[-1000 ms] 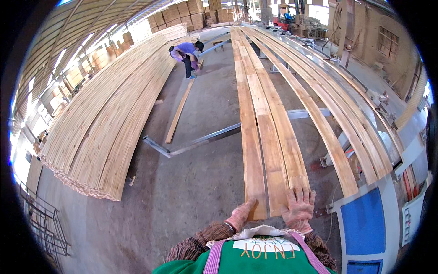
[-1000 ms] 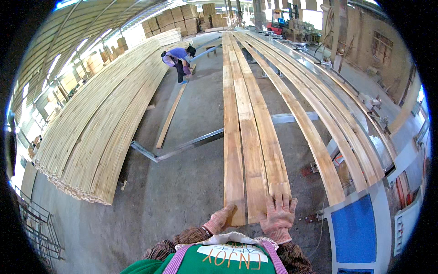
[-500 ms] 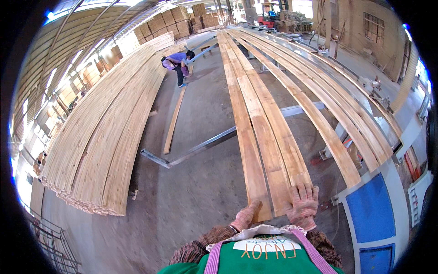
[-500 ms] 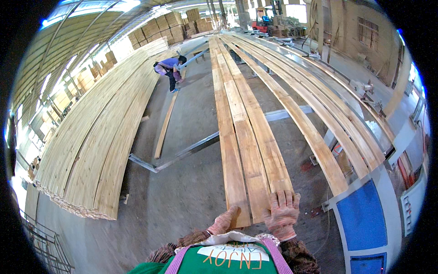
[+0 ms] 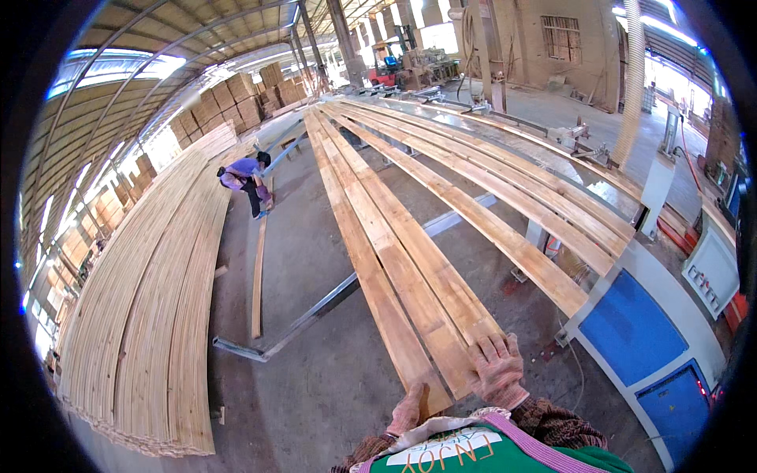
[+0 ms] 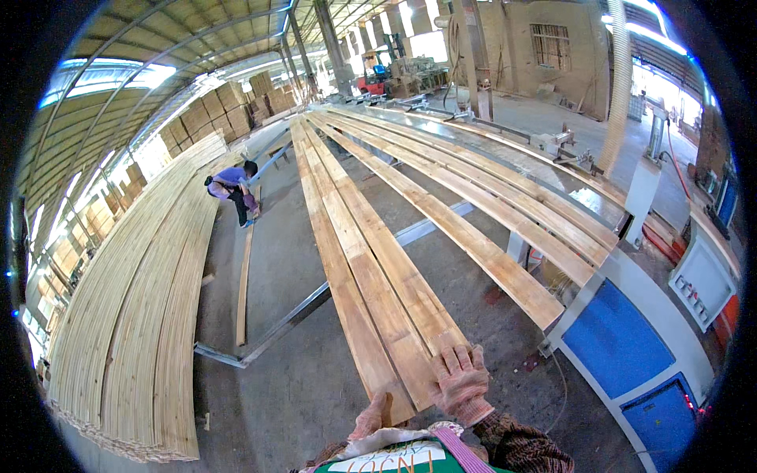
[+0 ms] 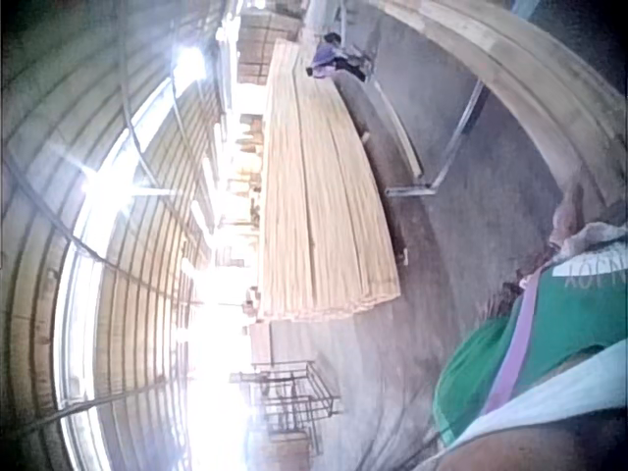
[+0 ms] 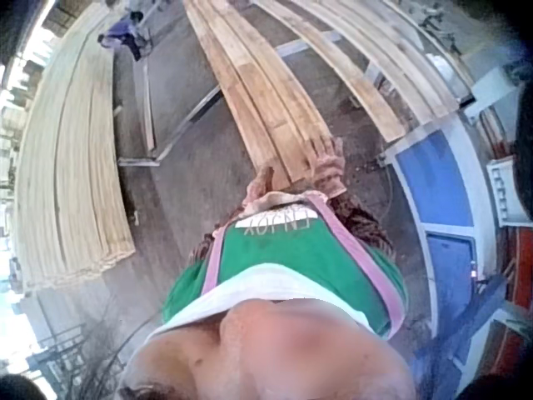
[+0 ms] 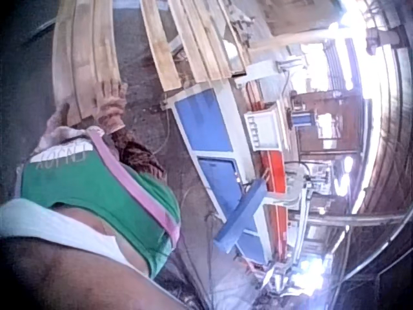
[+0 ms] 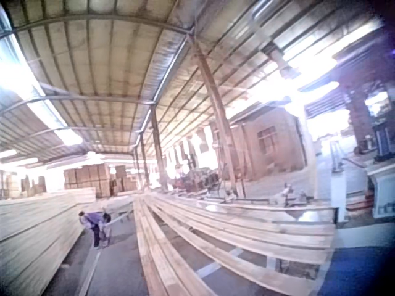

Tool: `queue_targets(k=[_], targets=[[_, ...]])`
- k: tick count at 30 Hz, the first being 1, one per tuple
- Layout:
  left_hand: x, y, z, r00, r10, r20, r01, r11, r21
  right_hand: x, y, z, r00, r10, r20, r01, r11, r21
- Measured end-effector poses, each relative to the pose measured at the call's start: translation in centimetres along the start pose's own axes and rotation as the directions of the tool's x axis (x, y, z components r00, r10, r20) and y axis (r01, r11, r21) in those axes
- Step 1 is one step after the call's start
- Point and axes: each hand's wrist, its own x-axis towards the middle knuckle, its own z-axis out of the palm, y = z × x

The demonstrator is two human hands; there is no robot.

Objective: The person picks up wooden planks from a support rail and stacks them onto a large pile, then uses an air nozzle to clean off a blue machine surface.

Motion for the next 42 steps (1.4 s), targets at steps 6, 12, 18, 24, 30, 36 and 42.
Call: queue_targets(k=[6, 12, 18, 24, 30, 36, 42], targets=[[-1.0, 0.8, 0.5, 0.998, -0.031, 0.055, 0.041, 0.978, -0.206, -0.2, 0.0, 0.3, 1.0, 0.004, 0.017, -0.003, 1.0, -0.02], [-4.3, 2.7, 0.8, 0.997, 0.066, 0.04, -0.061, 0.99, -0.128, -0.2, -0.1, 0.3, 1.0, 0.015, 0.011, -0.015, 1.0, 0.02], [2.2, -3.8, -1.4, 0.832, 0.53, 0.163, -0.541, 0.709, 0.453, 0.0, -0.1, 0.4, 1.0, -0.012, 0.0, 0.012, 1.0, 0.025], [-0.2, -1.0, 0.0, 0.975, 0.195, 0.104, -0.196, 0.981, -0.003, -0.2, -0.3, 0.5, 1.0, 0.009, 0.026, -0.01, 0.999, 0.036], [1.6, -1.6, 0.4, 0.984, 0.166, 0.063, -0.171, 0.98, 0.097, -0.6, 0.3, 0.9, 1.0, 0.008, 0.007, -0.008, 1.0, 0.026], [-0.7, 0.2, 1.0, 0.989, 0.08, 0.121, -0.053, 0.976, -0.212, -1.5, 0.5, 1.4, 0.99, 0.118, 0.073, -0.116, 0.993, -0.026], [-1.1, 2.8, 3.4, 0.947, 0.174, 0.269, -0.194, 0.98, 0.049, -2.0, 1.1, 1.8, 0.986, 0.103, 0.13, -0.096, 0.994, -0.06]])
